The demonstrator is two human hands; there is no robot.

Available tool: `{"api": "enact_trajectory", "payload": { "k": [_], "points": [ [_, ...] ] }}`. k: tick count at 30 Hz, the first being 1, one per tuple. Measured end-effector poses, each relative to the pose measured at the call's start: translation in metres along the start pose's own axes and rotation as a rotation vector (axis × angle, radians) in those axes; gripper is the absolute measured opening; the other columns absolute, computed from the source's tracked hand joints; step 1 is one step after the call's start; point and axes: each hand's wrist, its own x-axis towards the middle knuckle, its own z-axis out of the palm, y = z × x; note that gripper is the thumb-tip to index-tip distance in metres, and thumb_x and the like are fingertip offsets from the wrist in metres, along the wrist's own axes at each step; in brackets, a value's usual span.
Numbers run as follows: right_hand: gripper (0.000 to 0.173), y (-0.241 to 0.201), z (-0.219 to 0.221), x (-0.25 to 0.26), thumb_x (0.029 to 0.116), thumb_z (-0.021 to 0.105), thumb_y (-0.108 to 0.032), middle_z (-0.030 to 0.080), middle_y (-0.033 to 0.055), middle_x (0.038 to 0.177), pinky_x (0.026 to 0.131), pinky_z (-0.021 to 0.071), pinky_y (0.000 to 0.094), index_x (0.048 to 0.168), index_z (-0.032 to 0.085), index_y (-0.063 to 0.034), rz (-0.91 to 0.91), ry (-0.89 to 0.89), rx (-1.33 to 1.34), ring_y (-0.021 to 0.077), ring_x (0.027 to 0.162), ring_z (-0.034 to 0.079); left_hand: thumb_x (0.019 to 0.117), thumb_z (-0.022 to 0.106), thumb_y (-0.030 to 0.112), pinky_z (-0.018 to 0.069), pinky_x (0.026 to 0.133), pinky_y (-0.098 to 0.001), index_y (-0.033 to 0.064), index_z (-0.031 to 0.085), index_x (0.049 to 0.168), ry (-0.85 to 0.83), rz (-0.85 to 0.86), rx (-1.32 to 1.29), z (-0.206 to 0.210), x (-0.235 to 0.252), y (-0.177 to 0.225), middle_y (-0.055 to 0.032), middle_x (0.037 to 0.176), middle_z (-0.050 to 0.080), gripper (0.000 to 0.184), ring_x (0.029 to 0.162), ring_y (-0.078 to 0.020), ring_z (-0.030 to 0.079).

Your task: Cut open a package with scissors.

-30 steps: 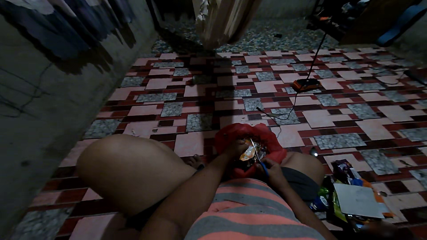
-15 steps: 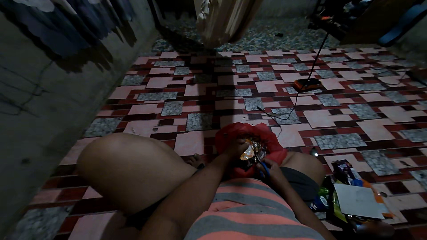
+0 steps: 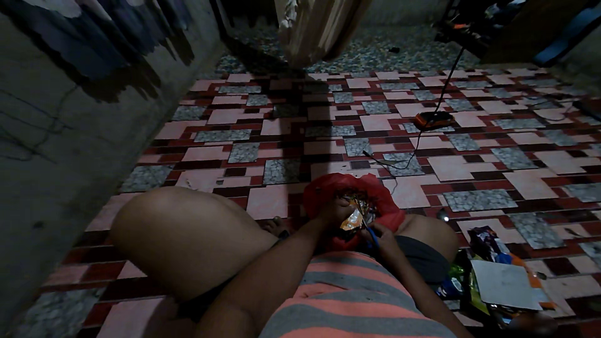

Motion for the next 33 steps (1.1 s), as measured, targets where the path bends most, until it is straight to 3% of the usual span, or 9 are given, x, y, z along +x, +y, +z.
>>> {"api": "enact_trajectory", "payload": {
  "k": [4,7,11,16,27,33],
  "points": [
    [0.017,0.007,0.0,0.001,0.0923,0.072,-0.014,0.064,-0.0005,0.071,0.055,0.0515,0.0233,0.101,0.066,0.0,-0.046,0.037,0.013,0.0052,0.057,0.057,0.1067,0.053,0.025,0.0512,0.078,-0.0339,-0.0029,0.064,0.106,-0.001,0.004,-0.033,0.001,0.0,-0.002,-0.0095,0.093,0.061,0.03,0.08,-0.0133,0.058],
    [0.019,0.003,-0.001,-0.001,0.096,0.068,-0.015,0.063,0.0013,0.073,0.055,0.0517,0.0242,0.105,0.065,0.0012,0.004,0.009,0.059,0.0069,0.057,0.057,0.1086,0.049,0.025,0.0502,0.085,-0.037,-0.0051,0.063,0.113,0.096,0.055,0.024,-0.001,-0.003,0.002,-0.0143,0.099,0.062,0.033,0.087,-0.0178,0.058],
    [0.026,-0.002,-0.005,-0.001,0.0997,0.059,-0.023,0.066,0.0006,0.079,0.056,0.0509,0.0203,0.109,0.062,0.0007,0.03,-0.079,0.094,0.0048,0.061,0.059,0.1082,0.051,0.025,0.0506,0.083,-0.037,-0.0056,0.066,0.107,0.242,0.092,0.083,-0.01,0.0,0.004,-0.0146,0.094,0.063,0.034,0.084,-0.0183,0.059],
    [0.029,0.001,-0.005,-0.001,0.0949,0.064,-0.025,0.064,-0.0015,0.079,0.059,0.0526,0.0216,0.109,0.063,0.0004,-0.009,-0.096,0.056,0.004,0.062,0.059,0.1061,0.054,0.027,0.0501,0.08,-0.04,-0.0038,0.068,0.095,0.221,0.137,0.171,-0.011,0.001,-0.001,-0.0126,0.087,0.062,0.036,0.079,-0.019,0.058],
    [0.023,0.0,-0.004,-0.002,0.0939,0.066,-0.021,0.065,-0.0013,0.078,0.06,0.0535,0.0222,0.105,0.066,-0.0013,-0.016,-0.062,0.059,0.005,0.063,0.06,0.1073,0.051,0.028,0.0469,0.074,-0.0373,-0.0022,0.064,0.092,0.145,0.086,0.144,-0.008,0.002,-0.001,-0.0089,0.082,0.056,0.036,0.074,-0.0164,0.053],
    [0.017,0.006,-0.004,-0.002,0.0929,0.07,-0.016,0.063,-0.0012,0.07,0.054,0.0513,0.0241,0.1,0.066,-0.0011,-0.036,-0.026,0.046,0.006,0.056,0.057,0.1076,0.051,0.029,0.0502,0.082,-0.041,-0.004,0.066,0.099,0.123,0.054,0.105,-0.009,0.003,-0.002,-0.0137,0.091,0.062,0.037,0.083,-0.0198,0.059]
  ]
}}
